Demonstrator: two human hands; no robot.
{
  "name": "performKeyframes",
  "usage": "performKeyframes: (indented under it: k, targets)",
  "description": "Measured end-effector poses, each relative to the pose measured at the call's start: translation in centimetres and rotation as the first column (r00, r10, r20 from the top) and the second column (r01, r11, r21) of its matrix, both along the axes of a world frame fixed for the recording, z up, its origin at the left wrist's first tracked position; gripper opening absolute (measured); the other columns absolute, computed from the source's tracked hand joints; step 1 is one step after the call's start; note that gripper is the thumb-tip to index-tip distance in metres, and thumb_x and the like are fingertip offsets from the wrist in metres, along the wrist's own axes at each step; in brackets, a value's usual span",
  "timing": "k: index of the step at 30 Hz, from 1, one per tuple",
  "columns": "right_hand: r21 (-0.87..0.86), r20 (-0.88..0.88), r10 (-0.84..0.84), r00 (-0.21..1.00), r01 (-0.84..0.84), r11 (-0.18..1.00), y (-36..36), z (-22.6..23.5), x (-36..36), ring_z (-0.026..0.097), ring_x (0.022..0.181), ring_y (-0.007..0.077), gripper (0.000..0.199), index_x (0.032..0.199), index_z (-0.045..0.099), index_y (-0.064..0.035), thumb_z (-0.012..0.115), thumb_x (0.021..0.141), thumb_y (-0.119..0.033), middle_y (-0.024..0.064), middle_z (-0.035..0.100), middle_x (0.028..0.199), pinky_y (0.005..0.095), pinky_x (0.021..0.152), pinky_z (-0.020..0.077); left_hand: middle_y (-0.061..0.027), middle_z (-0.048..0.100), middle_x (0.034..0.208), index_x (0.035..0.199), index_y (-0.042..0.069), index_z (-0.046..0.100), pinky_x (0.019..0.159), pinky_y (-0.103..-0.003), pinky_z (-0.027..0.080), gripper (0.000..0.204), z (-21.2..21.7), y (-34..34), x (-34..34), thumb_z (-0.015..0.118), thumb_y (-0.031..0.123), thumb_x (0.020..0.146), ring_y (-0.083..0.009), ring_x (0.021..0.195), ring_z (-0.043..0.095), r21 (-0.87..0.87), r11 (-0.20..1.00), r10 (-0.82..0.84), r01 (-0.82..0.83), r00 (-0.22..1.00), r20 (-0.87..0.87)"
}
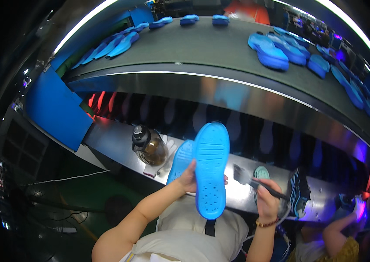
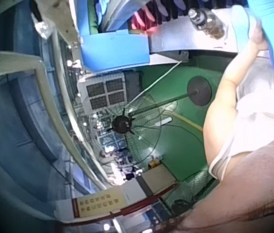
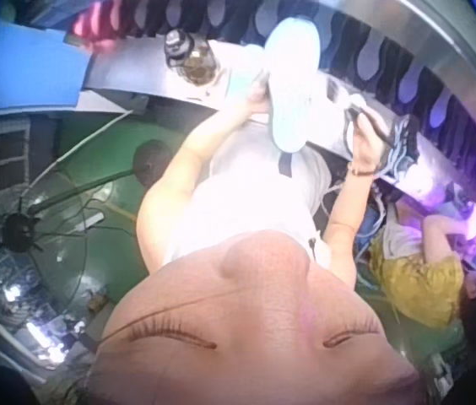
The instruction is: The person applies a liquid using a brush to blue shoe soles, picks up soles from a conveyor belt, and places finished soles back onto the belt.
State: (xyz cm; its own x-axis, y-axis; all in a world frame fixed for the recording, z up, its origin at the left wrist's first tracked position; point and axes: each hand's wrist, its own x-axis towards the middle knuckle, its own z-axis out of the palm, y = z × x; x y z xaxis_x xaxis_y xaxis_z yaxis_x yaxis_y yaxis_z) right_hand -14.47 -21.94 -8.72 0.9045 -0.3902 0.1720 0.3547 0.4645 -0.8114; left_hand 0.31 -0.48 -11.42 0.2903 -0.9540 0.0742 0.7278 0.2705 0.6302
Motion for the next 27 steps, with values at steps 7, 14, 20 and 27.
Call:
performKeyframes:
  k: [7,14,20,27]
  targets:
    - [0.042,-0.169,0.045,0.985,-0.038,0.998,1.7,-1.1,4.6,0.057,0.081,0.0157,0.02,0.095,0.06,0.0033,0.06,0.076,-0.002,0.0121,0.063,0.092,0.0253,0.073,0.0441,-0.0211,0.041,0.126,0.136,0.01,0.023,0.096,-0.048,0.035,0.103,0.2,-2.0,-3.9,0.009,0.083,0.065,-0.0365,0.114,0.044,0.048,0.997,0.074,-0.062,0.95,-0.303]
    - [-0.4,-0.141,-0.158,0.977,0.089,0.912,3.5,1.4,7.2,0.059,0.072,0.0121,0.017,0.092,0.064,-0.0013,0.064,0.076,-0.008,0.0084,0.065,0.084,0.0239,0.064,0.047,-0.0184,0.045,0.123,0.133,0.008,0.029,0.095,-0.045,0.037,0.097,-0.5,-3.7,-4.7,0.006,0.079,0.071,-0.0317,0.111,0.047,0.245,0.941,0.297,-0.235,0.918,-0.264]
    - [-0.878,0.018,-0.096,0.995,0.062,0.475,7.2,2.1,3.4,0.062,0.07,0.027,0.016,0.083,0.064,-0.0032,0.064,0.069,-0.011,0.0142,0.064,0.077,0.0333,0.065,0.0482,-0.0187,0.046,0.122,0.132,0.01,0.03,0.096,-0.046,0.035,0.092,-0.2,-2.6,-2.8,0.01,0.078,0.073,-0.0321,0.111,0.046,0.39,0.84,0.481,-0.377,0.851,-0.213]
    - [-0.641,-0.287,0.123,0.95,-0.286,0.712,3.6,4.0,0.2,0.061,0.07,0.0117,0.018,0.089,0.067,-0.003,0.067,0.072,-0.009,0.0082,0.066,0.08,0.0234,0.065,0.0489,-0.0244,0.046,0.12,0.133,0.005,0.028,0.094,-0.048,0.037,0.103,1.8,-0.9,-2.7,0.006,0.082,0.068,-0.0368,0.11,0.047,0.167,0.97,0.232,-0.179,0.89,-0.393]
